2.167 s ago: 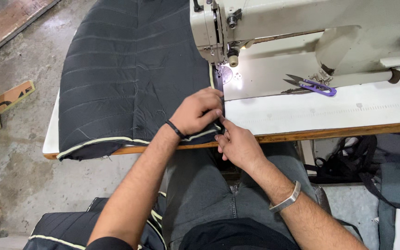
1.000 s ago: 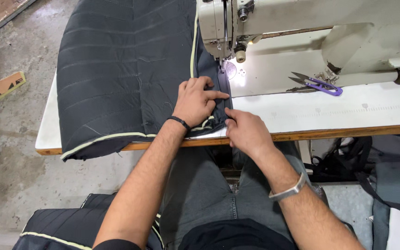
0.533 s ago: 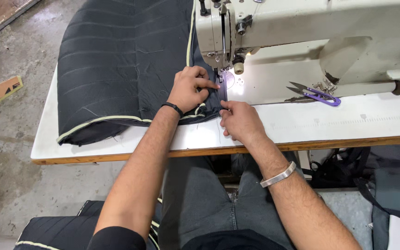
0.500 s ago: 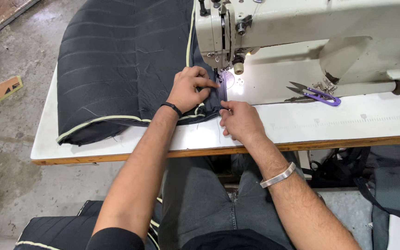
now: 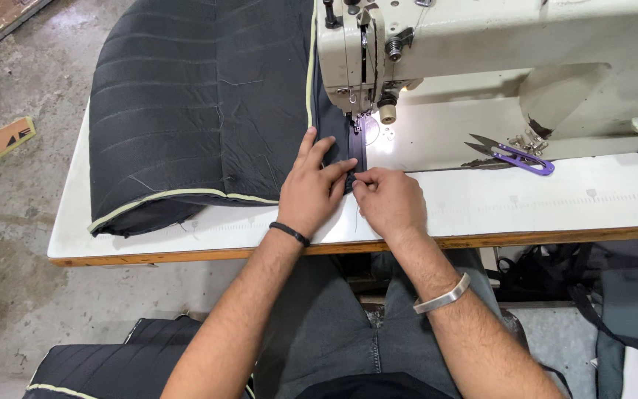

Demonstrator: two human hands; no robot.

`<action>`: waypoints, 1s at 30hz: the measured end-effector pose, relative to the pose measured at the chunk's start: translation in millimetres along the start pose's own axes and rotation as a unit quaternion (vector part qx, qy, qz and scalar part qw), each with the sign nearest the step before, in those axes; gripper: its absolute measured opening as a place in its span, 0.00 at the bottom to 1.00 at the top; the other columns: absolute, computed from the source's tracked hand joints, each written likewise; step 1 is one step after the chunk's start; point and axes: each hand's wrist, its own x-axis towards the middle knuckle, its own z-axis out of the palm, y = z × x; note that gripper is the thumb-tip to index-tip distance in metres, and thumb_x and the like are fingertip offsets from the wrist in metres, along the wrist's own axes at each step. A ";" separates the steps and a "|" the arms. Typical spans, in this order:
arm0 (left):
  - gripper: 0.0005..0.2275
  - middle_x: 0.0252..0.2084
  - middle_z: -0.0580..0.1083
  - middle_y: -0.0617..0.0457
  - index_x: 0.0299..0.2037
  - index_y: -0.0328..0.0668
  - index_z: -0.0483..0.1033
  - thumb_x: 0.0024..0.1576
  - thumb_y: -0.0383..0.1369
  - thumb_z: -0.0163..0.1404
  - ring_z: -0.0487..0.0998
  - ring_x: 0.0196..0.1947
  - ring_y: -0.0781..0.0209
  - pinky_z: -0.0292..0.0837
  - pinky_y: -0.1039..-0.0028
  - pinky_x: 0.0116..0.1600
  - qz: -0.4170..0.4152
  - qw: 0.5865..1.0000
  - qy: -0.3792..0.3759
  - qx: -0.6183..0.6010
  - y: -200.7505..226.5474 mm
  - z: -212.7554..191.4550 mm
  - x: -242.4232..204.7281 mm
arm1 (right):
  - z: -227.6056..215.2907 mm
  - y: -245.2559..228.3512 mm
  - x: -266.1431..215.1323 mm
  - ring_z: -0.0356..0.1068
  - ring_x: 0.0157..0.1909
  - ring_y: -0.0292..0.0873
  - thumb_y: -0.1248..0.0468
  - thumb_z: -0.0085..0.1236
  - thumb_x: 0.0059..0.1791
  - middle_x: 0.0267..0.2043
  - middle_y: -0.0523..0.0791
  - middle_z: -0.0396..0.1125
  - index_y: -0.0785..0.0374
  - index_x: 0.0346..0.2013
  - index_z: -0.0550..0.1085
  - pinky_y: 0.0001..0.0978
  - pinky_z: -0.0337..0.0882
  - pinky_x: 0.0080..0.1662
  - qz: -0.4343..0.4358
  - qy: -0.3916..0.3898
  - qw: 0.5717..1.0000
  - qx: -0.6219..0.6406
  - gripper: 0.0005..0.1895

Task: The person sews a dark gray quilted fabric using a sewing machine, guiding the material under the needle and stitching along the edges. They periodically adjust the fabric, trim threads with scissors, and attach a black strap to the item.

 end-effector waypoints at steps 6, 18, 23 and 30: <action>0.12 0.61 0.71 0.47 0.47 0.61 0.86 0.55 0.33 0.56 0.60 0.73 0.43 0.65 0.60 0.68 -0.001 0.999 -0.014 0.038 -2.5 2.9 0.7 | 3.2 1.1 1.3 0.78 0.37 0.45 0.55 0.60 0.49 0.34 0.43 0.78 0.51 0.43 0.83 0.38 0.77 0.44 -0.022 0.011 0.998 -0.059 0.11; 0.09 0.60 0.72 0.41 0.45 0.50 0.86 0.59 0.36 0.55 0.60 0.72 0.39 0.66 0.60 0.67 -0.025 0.998 0.027 0.045 -9.3 23.0 26.4 | -1.3 4.4 44.6 0.77 0.39 0.46 0.54 0.59 0.51 0.39 0.45 0.77 0.48 0.44 0.83 0.40 0.76 0.47 -0.078 -0.001 0.985 -0.153 0.11; 0.09 0.59 0.72 0.41 0.45 0.47 0.86 0.60 0.36 0.54 0.61 0.72 0.38 0.66 0.60 0.67 -0.052 0.997 0.035 0.050 -10.6 33.0 40.7 | -2.8 5.6 65.8 0.77 0.42 0.45 0.54 0.62 0.49 0.41 0.44 0.78 0.46 0.44 0.83 0.38 0.75 0.49 -0.089 0.010 0.985 -0.150 0.11; 0.12 0.62 0.69 0.41 0.50 0.49 0.85 0.59 0.33 0.52 0.58 0.73 0.39 0.60 0.53 0.70 -0.061 0.995 0.021 0.074 -5.2 31.1 39.3 | -7.0 7.7 70.3 0.78 0.40 0.42 0.57 0.61 0.49 0.40 0.44 0.78 0.50 0.45 0.83 0.33 0.77 0.49 -0.058 0.007 0.996 -0.069 0.11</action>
